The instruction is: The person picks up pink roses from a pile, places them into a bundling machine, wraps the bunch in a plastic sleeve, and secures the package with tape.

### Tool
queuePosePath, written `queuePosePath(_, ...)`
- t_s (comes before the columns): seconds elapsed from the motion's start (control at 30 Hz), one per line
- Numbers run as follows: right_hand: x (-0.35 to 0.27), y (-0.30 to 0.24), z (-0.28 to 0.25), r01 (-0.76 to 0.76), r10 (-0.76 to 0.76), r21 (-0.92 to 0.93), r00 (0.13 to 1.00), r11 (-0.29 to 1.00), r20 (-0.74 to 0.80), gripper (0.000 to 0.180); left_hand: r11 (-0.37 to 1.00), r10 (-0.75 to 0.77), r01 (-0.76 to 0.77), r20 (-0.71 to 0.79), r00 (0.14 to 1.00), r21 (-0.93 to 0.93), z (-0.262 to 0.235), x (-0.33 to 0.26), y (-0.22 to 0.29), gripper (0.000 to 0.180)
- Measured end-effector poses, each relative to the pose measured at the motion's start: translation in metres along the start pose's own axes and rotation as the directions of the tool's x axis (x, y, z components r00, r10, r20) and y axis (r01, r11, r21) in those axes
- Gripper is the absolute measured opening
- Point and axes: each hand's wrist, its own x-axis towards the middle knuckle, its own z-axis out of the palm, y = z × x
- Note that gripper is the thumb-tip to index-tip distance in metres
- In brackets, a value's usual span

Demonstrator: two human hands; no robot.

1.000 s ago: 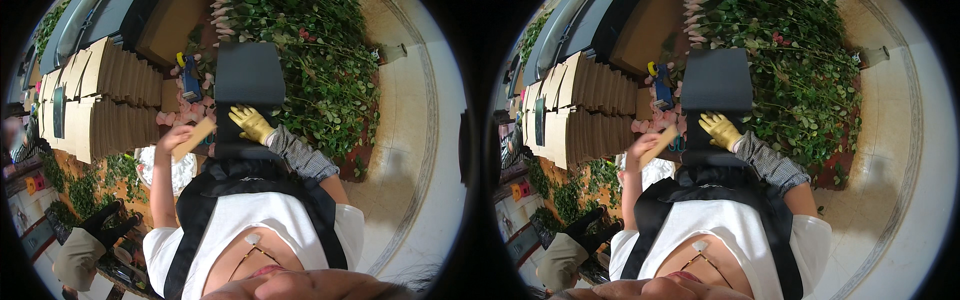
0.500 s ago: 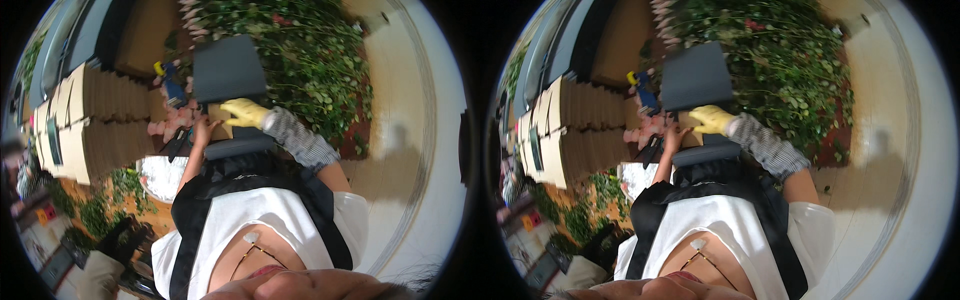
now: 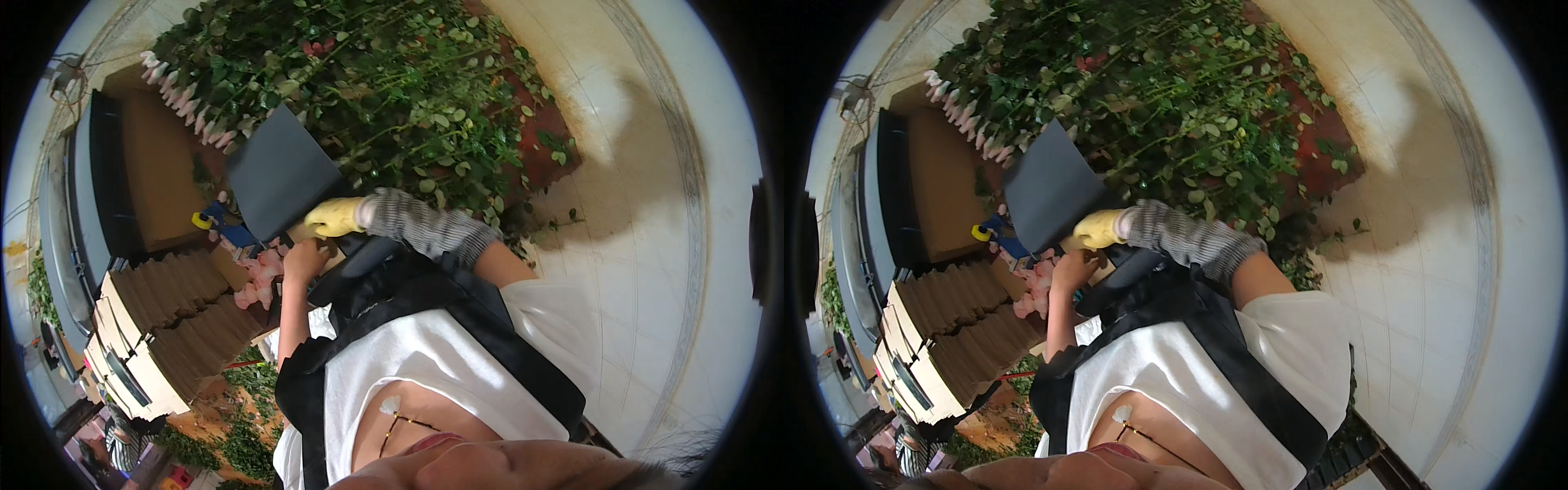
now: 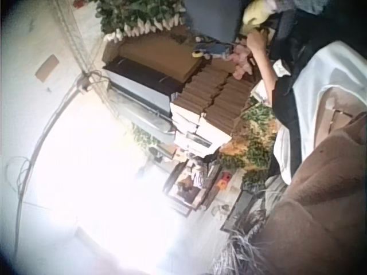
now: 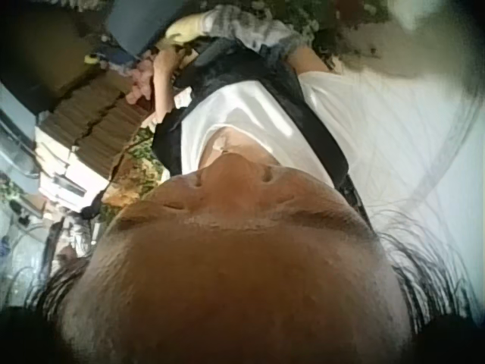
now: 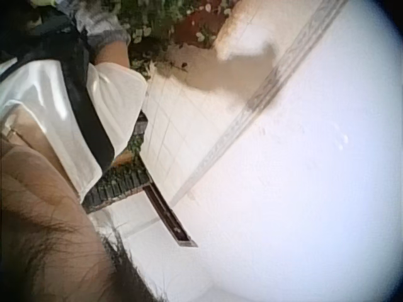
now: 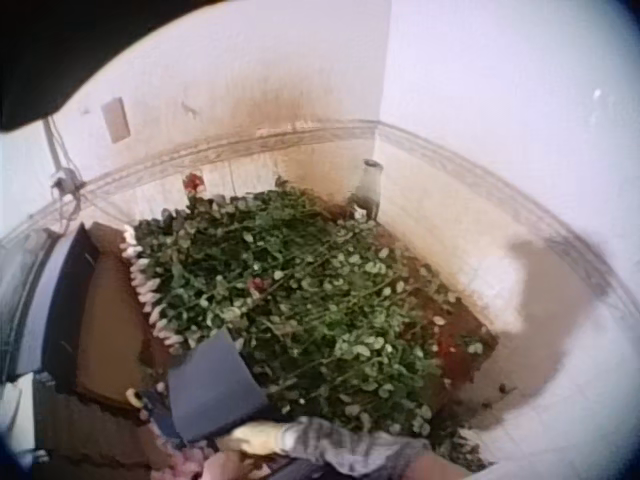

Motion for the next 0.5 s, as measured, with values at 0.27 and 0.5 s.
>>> queuePosePath(0.27, -0.112, -0.060, 0.002, -0.096, 0.114, -0.438, 0.993, 0.894, 0.016, 0.035, 0.998, 0.019, -0.027, -0.135, 0.991, -0.053, 0.009, -0.026, 0.012, 0.041)
queuePosePath(0.5, -0.115, -0.018, -0.136, -0.102, 0.059, -0.052, 0.846, 0.993, -0.530, 0.060, 0.998, -0.042, 0.036, -0.145, 0.989, -0.044, 0.023, -0.034, 0.029, 0.038)
